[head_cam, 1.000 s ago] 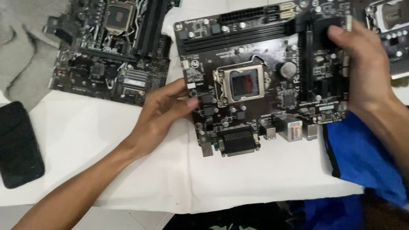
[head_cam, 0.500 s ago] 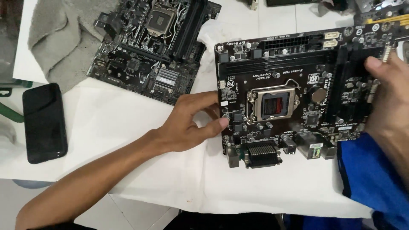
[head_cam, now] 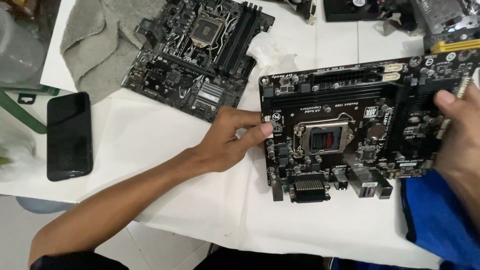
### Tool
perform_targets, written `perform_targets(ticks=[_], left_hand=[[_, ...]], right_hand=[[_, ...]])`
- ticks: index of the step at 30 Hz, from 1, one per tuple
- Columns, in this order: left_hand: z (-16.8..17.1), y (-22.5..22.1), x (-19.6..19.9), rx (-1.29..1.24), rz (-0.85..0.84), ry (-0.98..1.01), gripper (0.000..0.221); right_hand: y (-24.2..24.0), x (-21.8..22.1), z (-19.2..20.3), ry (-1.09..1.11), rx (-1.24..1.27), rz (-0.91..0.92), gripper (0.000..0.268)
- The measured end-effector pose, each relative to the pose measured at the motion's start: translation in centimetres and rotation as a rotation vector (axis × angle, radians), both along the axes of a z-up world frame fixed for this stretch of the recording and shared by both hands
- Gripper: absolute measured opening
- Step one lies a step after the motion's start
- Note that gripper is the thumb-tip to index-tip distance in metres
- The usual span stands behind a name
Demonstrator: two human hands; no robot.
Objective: Inspecting and handling a computer motherboard, including rotating it and pressing on the RAM slots.
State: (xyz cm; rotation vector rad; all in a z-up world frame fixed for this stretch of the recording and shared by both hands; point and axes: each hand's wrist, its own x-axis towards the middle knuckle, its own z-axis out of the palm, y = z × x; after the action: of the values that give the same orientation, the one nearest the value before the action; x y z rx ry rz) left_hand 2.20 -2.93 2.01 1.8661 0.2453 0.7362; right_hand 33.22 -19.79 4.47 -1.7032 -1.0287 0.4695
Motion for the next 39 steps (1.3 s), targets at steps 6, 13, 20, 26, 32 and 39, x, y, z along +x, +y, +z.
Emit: perform_targets(ticks=[6,13,20,26,32,39], left_hand=[[0.1,-0.1,0.1,0.045,0.032,0.009,0.049],[0.4,-0.2,0.1,0.039,0.041,0.010,0.051],[1.0,0.1,-0.1,-0.014,-0.047,0.003,0.045],[1.9,0.3,-0.3,-0.010,-0.191,0.030,0.020],[1.6,0.5,-0.3,-0.019,-0.185,0.045,0.017],[3.5,-0.1,-0.3,-0.241,0.017,0.200,0.072]], right_hand=[[0.1,0.8,-1.1,0.023,0.076,0.040,0.054],[0.4,-0.6,0.5,0.103,-0.034,-0.072,0.053],[0.3,1.2,-1.2,0.233,0.052,-0.054,0.049],[0.2,2.2,-1.8,0.033,0.126,0.115,0.044],[0.5,-0.2,0.3,0.121,-0.057,-0.076,0.045],[-1.0,-1.2,-1.2,0.274,0.045,-0.147,0.036]])
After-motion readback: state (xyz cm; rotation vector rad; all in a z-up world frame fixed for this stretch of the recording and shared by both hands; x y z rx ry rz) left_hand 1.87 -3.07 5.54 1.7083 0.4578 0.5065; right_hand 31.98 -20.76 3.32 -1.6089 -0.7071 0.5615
